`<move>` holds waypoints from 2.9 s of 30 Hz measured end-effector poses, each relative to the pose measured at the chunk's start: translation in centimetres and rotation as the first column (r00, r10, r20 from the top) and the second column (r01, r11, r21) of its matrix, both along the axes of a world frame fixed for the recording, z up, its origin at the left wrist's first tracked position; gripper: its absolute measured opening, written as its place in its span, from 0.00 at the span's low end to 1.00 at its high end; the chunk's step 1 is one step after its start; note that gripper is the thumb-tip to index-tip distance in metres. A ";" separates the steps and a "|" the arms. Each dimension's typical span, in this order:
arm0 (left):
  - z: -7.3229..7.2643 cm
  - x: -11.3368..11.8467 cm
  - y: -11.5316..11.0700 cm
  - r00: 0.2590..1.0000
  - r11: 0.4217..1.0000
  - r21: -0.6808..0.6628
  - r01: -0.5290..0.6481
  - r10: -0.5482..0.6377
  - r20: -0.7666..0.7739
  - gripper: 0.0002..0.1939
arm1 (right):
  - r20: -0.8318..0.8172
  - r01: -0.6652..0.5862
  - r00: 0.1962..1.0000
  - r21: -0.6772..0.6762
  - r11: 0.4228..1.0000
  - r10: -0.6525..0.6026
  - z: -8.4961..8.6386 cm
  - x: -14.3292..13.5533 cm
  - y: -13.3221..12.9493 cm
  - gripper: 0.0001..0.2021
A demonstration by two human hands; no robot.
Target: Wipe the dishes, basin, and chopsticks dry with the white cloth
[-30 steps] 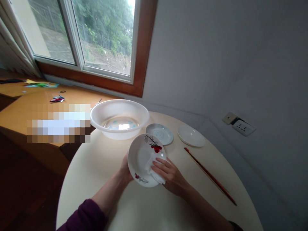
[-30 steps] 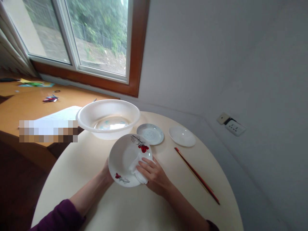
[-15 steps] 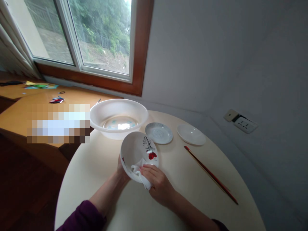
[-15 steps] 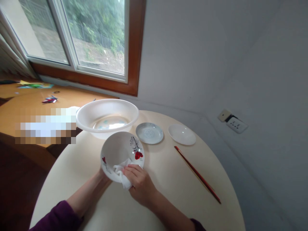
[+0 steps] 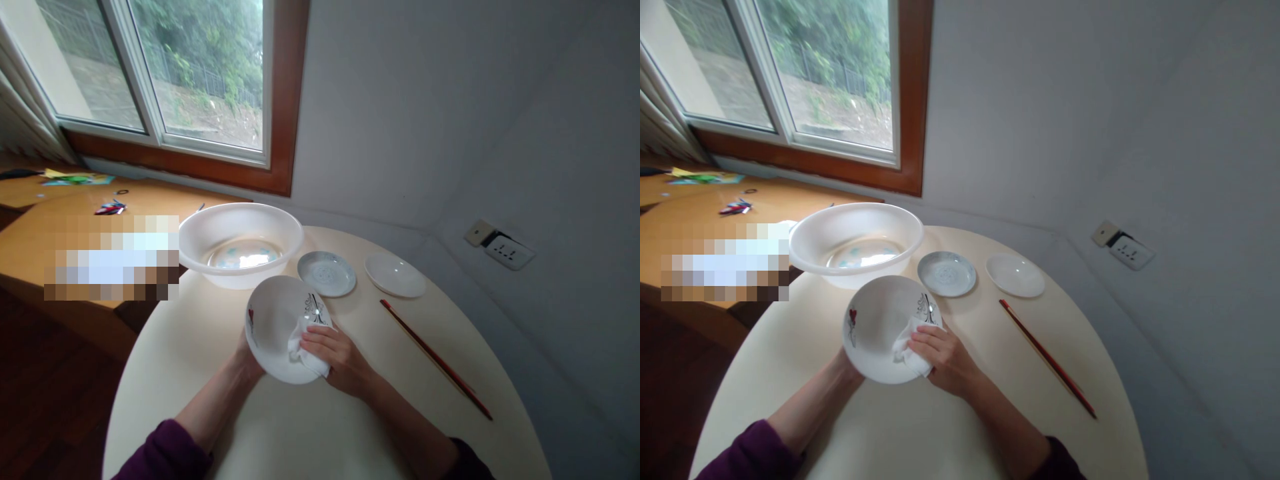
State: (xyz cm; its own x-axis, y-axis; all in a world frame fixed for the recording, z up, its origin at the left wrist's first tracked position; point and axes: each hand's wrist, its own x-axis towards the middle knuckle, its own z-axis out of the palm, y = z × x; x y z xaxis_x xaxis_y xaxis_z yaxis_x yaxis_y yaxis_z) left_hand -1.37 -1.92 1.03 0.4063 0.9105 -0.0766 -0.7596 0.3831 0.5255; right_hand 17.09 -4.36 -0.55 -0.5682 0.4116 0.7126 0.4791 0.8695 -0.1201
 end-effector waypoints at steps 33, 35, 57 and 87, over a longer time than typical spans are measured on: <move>-0.3 -0.3 0.7 0.920 0.931 -0.036 0.363 -0.351 0.175 0.27 | 0.006 -0.054 0.999 -0.087 0.995 0.054 0.6 1.1 0.1 0.14; -0.5 -0.3 0.8 0.901 0.917 -0.009 0.398 -0.389 0.190 0.30 | -0.006 -0.049 0.999 -0.078 0.996 0.048 0.5 1.1 0.1 0.13; -2.7 0.0 0.4 0.996 0.992 0.124 0.020 -0.008 -0.094 0.29 | -0.209 -0.072 0.978 -0.203 0.976 0.029 1.0 -0.7 -1.1 0.12; -2.4 0.2 0.2 0.993 0.979 0.196 0.062 -0.040 -0.112 0.37 | -0.192 0.004 0.981 -0.176 0.984 -0.039 0.8 -0.9 -1.4 0.13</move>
State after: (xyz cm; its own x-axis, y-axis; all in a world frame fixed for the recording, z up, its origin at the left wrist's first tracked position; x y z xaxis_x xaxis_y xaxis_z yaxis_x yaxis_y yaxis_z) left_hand -1.17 -1.69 -1.40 0.4518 0.8902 0.0586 -0.6774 0.2995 0.6719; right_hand 16.19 -5.78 0.26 -0.4154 0.5498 0.7247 0.4501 0.8165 -0.3615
